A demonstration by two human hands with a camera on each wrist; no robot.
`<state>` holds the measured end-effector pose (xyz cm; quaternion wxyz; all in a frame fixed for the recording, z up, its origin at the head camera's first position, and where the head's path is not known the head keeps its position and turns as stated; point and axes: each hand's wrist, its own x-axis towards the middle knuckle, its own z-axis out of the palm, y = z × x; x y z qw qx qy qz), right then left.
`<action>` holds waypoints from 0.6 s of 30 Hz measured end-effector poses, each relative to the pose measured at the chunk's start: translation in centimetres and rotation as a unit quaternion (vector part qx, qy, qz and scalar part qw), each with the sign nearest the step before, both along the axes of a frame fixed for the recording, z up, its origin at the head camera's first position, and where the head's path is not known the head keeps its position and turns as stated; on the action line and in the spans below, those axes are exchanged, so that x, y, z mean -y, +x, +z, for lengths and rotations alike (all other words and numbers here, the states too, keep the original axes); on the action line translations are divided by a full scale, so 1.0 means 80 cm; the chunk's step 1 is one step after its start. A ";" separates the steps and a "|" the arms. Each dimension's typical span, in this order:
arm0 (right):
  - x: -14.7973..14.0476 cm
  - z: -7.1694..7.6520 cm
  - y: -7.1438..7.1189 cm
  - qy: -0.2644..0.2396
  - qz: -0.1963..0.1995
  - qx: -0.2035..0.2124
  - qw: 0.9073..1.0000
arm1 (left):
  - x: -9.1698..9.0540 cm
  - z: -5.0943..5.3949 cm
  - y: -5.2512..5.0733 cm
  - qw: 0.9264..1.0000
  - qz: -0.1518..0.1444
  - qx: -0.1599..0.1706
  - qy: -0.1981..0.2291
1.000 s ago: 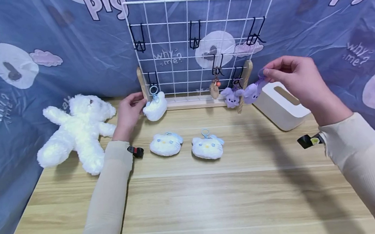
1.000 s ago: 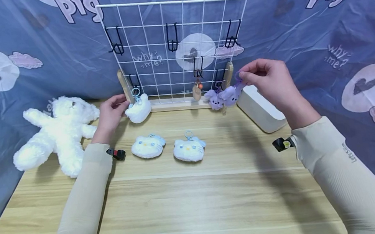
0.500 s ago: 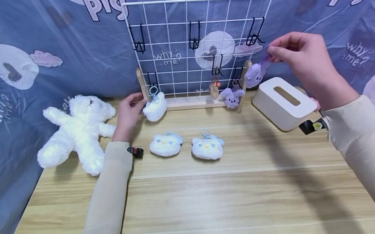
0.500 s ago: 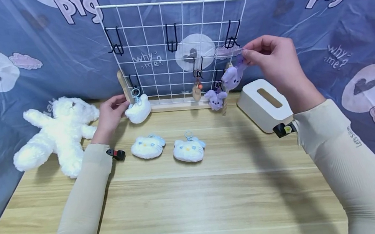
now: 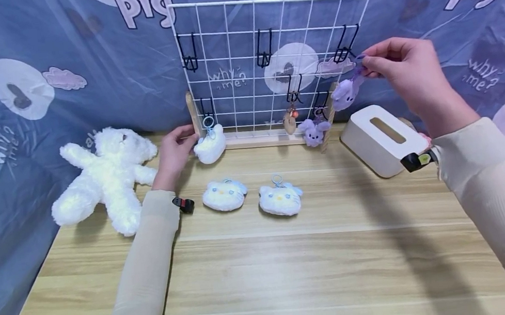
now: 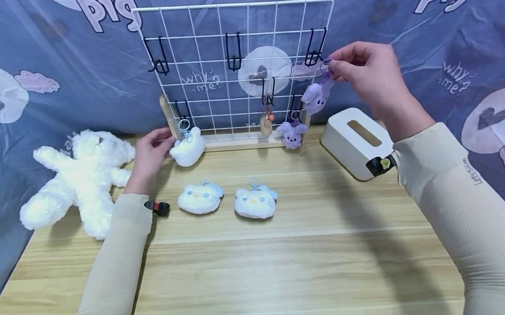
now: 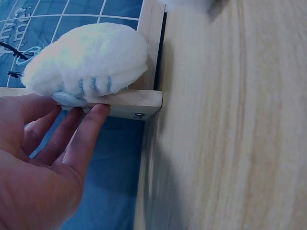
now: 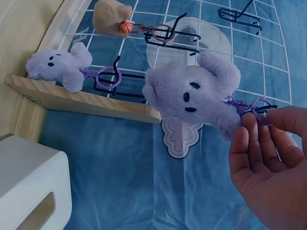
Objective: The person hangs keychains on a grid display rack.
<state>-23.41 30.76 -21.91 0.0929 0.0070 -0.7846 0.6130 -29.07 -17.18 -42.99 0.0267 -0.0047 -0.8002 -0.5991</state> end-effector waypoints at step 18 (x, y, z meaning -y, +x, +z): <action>0.005 -0.008 -0.031 -0.053 0.007 0.021 0.998 | -0.001 0.000 -0.002 1.000 0.001 0.004 0.006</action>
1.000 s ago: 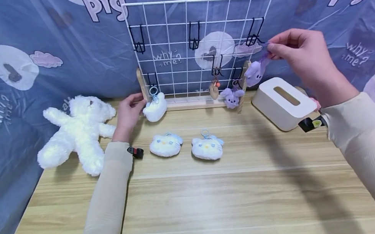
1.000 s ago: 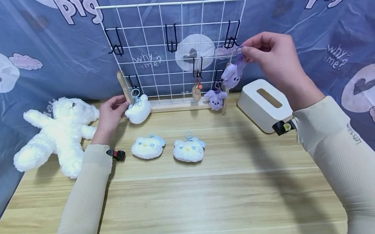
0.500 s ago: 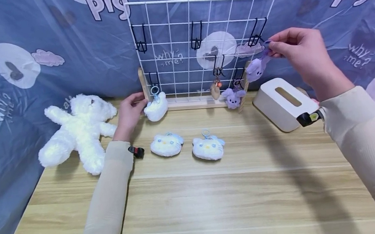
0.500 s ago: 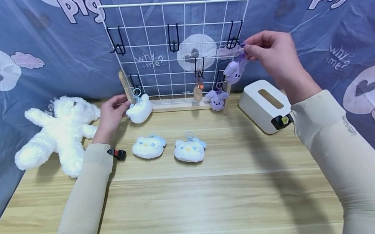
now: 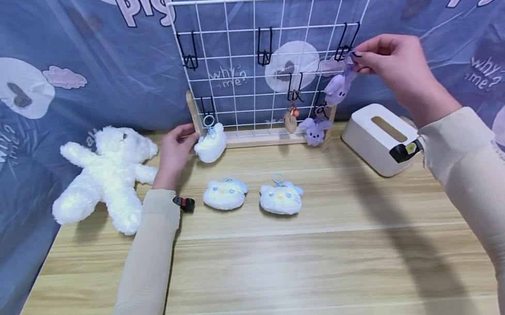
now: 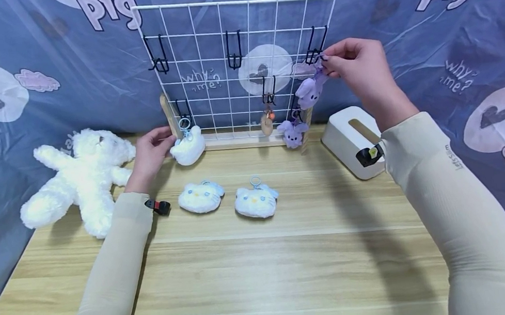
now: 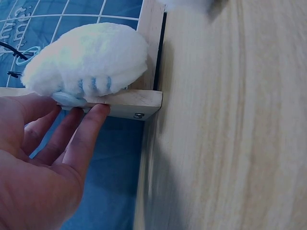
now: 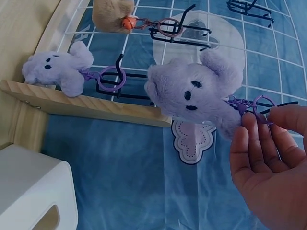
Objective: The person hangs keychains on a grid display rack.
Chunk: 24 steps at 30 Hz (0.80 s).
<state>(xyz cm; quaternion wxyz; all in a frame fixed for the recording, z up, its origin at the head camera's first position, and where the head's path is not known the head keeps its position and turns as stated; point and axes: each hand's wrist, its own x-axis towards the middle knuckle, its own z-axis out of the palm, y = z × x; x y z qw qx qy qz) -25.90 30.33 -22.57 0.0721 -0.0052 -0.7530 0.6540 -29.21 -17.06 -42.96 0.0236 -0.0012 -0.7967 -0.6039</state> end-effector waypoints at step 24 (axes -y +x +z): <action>0.007 0.000 -0.026 -0.048 -0.026 0.016 0.998 | 0.000 -0.001 -0.002 1.000 -0.002 -0.005 -0.002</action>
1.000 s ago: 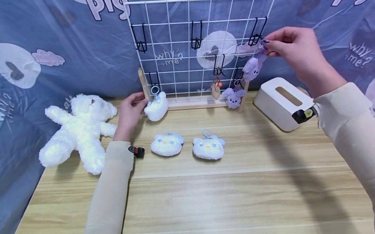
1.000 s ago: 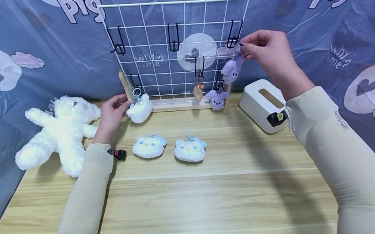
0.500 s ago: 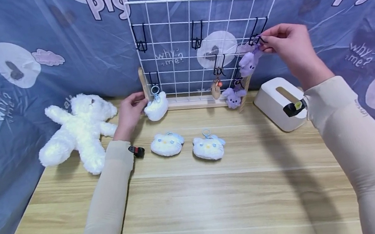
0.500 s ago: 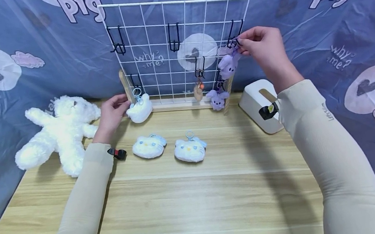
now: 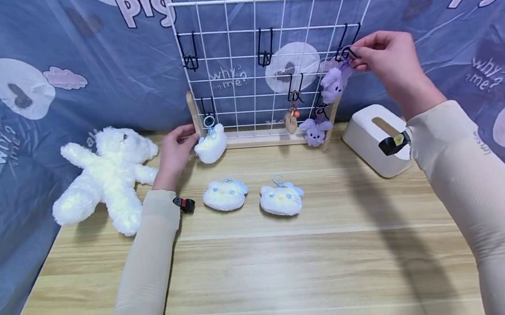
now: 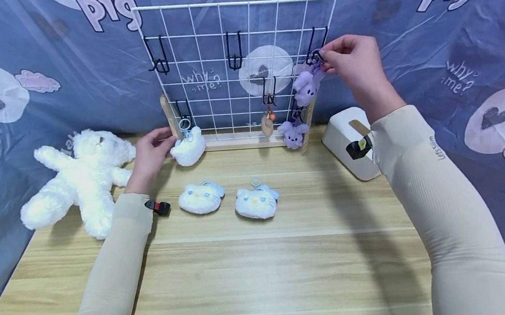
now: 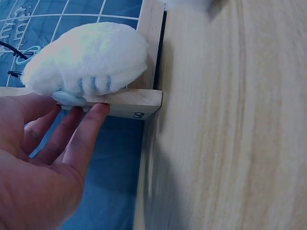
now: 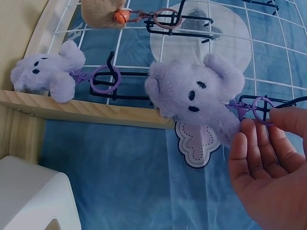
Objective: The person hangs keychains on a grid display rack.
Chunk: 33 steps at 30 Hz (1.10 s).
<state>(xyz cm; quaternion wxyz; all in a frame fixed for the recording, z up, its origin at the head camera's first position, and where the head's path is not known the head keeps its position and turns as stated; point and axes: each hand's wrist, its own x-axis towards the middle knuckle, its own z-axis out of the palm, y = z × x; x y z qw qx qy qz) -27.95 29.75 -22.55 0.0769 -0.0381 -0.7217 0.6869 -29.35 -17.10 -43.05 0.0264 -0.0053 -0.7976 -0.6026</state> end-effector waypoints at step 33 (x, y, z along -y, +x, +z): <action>0.018 -0.058 0.072 0.114 0.030 -0.035 0.992 | -0.001 0.000 0.002 1.000 0.005 -0.007 -0.010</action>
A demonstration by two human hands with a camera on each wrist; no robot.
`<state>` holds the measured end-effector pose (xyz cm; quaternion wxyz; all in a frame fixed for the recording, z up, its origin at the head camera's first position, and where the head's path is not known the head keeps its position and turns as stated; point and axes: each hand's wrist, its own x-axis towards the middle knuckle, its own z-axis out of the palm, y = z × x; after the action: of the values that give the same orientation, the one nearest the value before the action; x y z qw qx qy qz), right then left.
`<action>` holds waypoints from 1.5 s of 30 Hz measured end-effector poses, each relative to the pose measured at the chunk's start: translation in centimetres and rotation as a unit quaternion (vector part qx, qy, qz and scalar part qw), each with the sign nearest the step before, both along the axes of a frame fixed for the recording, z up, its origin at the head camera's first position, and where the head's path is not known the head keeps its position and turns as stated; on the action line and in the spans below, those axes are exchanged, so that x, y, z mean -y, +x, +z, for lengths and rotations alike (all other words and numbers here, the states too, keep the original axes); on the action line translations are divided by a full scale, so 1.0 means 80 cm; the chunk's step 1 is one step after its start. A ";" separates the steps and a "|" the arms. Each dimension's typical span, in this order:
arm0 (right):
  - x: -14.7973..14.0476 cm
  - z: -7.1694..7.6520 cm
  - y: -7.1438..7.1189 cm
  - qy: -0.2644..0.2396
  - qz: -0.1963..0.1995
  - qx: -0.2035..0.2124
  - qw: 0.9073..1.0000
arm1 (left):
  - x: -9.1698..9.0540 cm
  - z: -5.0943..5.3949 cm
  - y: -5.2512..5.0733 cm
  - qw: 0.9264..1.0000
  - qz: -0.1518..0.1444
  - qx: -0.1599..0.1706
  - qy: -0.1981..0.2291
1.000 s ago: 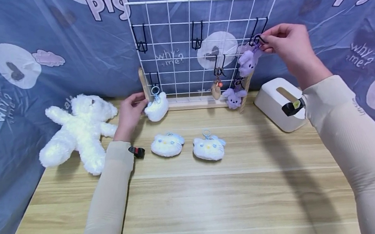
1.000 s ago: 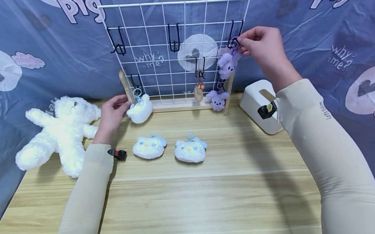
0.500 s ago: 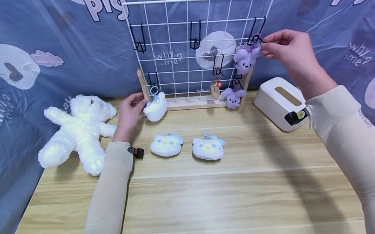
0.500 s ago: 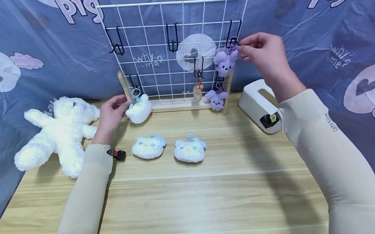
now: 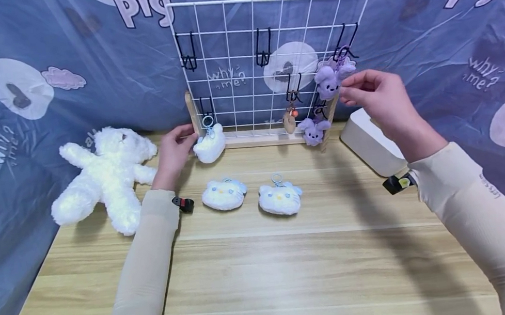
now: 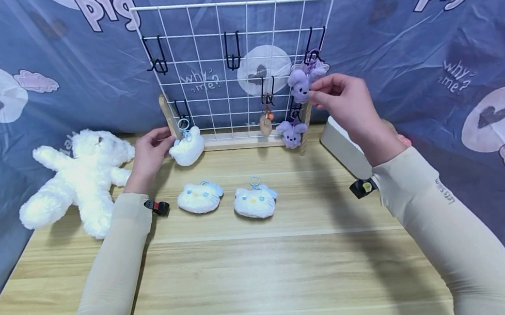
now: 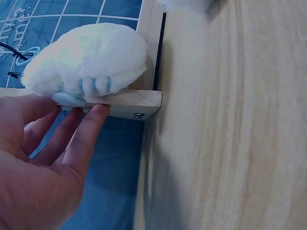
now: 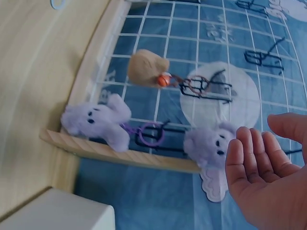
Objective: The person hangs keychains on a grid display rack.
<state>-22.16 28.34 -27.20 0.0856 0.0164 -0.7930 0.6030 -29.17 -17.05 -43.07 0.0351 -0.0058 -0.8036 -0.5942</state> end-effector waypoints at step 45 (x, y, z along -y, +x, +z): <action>0.076 -0.132 0.026 0.128 0.098 0.122 0.979 | 0.000 0.001 0.001 1.000 -0.003 0.005 0.004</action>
<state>-20.09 22.23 -37.77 -0.0740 0.0316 -0.8625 0.4996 -29.10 -17.06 -43.00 0.0294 -0.0048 -0.8013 -0.5975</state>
